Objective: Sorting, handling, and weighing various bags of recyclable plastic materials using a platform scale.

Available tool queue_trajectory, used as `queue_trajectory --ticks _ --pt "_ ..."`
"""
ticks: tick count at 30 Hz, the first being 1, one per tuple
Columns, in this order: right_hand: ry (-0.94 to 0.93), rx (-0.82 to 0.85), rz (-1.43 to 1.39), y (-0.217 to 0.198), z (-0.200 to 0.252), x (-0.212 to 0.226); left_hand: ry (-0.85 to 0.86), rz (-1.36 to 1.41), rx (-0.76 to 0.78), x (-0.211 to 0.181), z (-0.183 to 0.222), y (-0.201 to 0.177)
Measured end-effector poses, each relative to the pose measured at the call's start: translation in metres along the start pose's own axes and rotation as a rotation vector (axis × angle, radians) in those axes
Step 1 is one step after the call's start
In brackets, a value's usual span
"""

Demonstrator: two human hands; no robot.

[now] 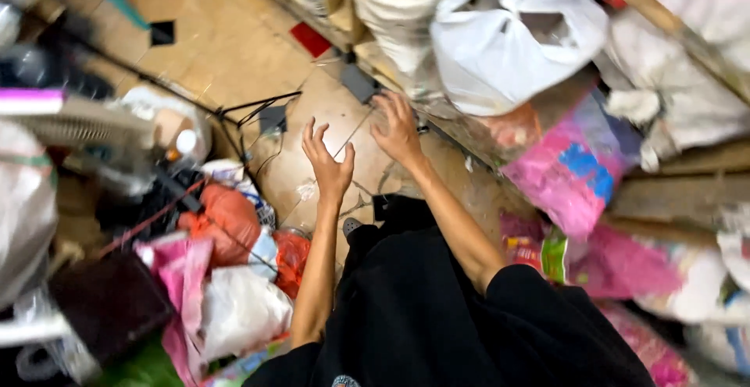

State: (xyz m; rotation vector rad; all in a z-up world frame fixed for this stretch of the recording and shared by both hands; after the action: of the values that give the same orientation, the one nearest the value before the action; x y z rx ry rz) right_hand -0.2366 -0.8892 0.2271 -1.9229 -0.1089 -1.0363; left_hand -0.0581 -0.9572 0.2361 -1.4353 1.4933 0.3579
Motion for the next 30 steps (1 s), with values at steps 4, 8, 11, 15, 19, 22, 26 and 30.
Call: queue_trajectory --ticks 4,8,11,15,19,22,26,30 --pt "0.07 -0.21 0.077 -0.047 -0.012 -0.036 0.176 0.034 0.107 -0.017 -0.038 0.043" --pt "0.168 -0.318 0.116 -0.087 -0.023 -0.084 0.205 0.169 0.237 -0.018 -0.053 0.105" --pt "0.248 -0.372 0.132 -0.106 -0.039 -0.106 0.228 0.199 0.34 -0.024 -0.068 0.147" --pt "0.273 -0.43 0.203 -0.121 -0.079 -0.146 0.262 0.142 0.422 -0.008 -0.099 0.205" --pt "0.293 -0.515 0.278 -0.131 -0.125 -0.172 0.329 0.183 0.465 -0.005 -0.164 0.265" --pt "0.331 -0.544 0.309 -0.136 -0.156 -0.184 0.371 0.121 0.458 0.001 -0.217 0.303" --pt "0.373 -0.502 0.336 -0.134 -0.191 -0.198 0.328 -0.136 0.461 0.035 -0.267 0.331" --pt "0.368 -0.487 0.306 -0.127 -0.203 -0.208 0.237 -0.269 0.561 0.062 -0.293 0.342"
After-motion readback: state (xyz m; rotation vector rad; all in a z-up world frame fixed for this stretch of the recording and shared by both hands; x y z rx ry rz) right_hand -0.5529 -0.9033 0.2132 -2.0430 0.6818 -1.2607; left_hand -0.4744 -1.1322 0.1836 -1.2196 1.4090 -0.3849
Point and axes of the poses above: each hand's wrist, its own z-axis away from the middle knuckle, its own y-axis out of the palm, x = y × z, the point moved 4 cm from there along -z, towards the middle knuckle, and after that the axes turned 9 degrees about y, right-handed, at the moved point
